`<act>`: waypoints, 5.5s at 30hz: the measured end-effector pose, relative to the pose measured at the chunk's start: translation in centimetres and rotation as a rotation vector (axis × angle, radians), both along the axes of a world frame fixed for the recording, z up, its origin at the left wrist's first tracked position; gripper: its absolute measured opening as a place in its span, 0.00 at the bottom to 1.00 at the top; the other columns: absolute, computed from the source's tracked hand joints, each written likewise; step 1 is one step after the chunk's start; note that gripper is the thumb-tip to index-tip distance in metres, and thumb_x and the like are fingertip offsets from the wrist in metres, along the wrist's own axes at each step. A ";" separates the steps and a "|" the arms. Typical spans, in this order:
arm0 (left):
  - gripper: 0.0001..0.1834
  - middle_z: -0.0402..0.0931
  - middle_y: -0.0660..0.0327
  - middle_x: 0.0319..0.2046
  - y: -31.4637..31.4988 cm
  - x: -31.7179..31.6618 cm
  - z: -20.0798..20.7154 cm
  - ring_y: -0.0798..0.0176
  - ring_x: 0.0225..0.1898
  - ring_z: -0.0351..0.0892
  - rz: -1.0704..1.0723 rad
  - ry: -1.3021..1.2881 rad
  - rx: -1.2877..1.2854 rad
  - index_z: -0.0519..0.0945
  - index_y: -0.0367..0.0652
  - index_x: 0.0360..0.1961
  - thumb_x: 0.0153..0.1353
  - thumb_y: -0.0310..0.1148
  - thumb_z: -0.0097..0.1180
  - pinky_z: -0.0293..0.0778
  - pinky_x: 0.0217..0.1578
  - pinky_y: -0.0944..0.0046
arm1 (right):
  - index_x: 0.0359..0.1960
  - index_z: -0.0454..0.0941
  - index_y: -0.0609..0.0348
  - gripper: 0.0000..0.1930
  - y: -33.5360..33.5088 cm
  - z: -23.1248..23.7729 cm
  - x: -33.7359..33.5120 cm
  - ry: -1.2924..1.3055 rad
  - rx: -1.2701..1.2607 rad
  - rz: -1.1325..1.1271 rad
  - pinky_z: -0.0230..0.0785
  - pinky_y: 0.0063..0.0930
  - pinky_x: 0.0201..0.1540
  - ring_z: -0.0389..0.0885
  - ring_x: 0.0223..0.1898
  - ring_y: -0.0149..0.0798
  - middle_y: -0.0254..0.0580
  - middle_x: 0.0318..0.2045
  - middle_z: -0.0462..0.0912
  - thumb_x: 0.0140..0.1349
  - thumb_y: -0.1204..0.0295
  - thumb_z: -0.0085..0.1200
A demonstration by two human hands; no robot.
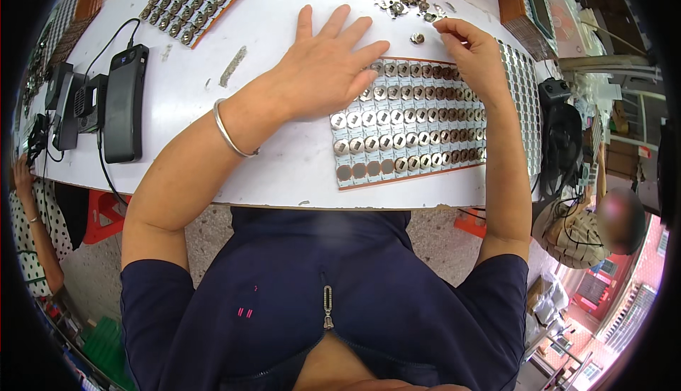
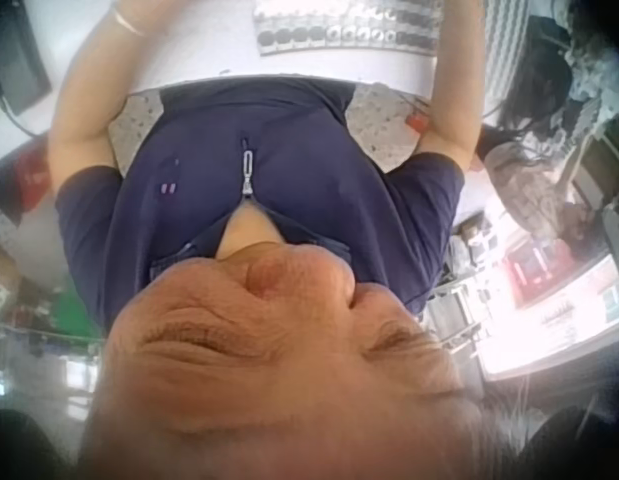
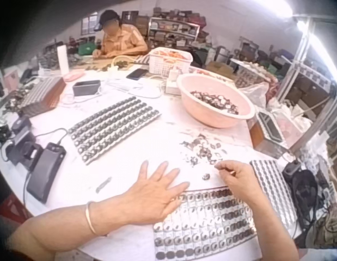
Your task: The person assembles small metal components onto an assembly strip by hand.
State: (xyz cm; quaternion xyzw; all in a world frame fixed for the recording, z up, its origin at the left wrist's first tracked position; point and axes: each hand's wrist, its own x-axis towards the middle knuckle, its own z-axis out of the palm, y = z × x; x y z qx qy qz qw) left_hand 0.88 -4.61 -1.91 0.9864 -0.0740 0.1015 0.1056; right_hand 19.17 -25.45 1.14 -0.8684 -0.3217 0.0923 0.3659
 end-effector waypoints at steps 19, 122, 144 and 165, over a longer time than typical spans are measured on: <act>0.18 0.81 0.51 0.52 1.8 1.4 1.3 0.50 0.55 0.80 -0.031 -0.261 -0.591 0.83 0.41 0.53 0.64 0.34 0.63 0.75 0.55 0.54 | 0.42 0.84 0.60 0.09 2.7 1.6 -1.6 0.420 0.143 0.149 0.69 0.17 0.29 0.77 0.28 0.21 0.30 0.28 0.82 0.66 0.69 0.62; 0.08 0.83 0.57 0.34 3.7 1.6 1.0 0.56 0.38 0.80 0.032 -0.092 -0.296 0.87 0.43 0.37 0.59 0.24 0.58 0.76 0.42 0.58 | 0.50 0.83 0.63 0.11 -4.1 2.0 -6.2 0.423 0.277 -0.043 0.63 0.14 0.32 0.70 0.29 0.18 0.25 0.30 0.79 0.69 0.75 0.56; 0.17 0.79 0.58 0.34 1.0 -0.2 2.6 0.54 0.33 0.81 -0.067 0.002 -0.308 0.87 0.45 0.44 0.54 0.40 0.70 0.76 0.36 0.57 | 0.44 0.82 0.65 0.07 -3.1 2.4 -12.1 0.596 0.231 0.036 0.72 0.14 0.39 0.77 0.34 0.19 0.30 0.33 0.82 0.64 0.81 0.59; 0.22 0.74 0.55 0.61 -3.0 -0.3 -0.4 0.52 0.69 0.65 -0.458 -0.191 -0.284 0.80 0.46 0.56 0.60 0.36 0.64 0.61 0.69 0.52 | 0.41 0.82 0.66 0.05 -5.2 2.5 -16.3 0.593 0.136 0.024 0.73 0.14 0.36 0.79 0.32 0.19 0.30 0.32 0.83 0.64 0.81 0.60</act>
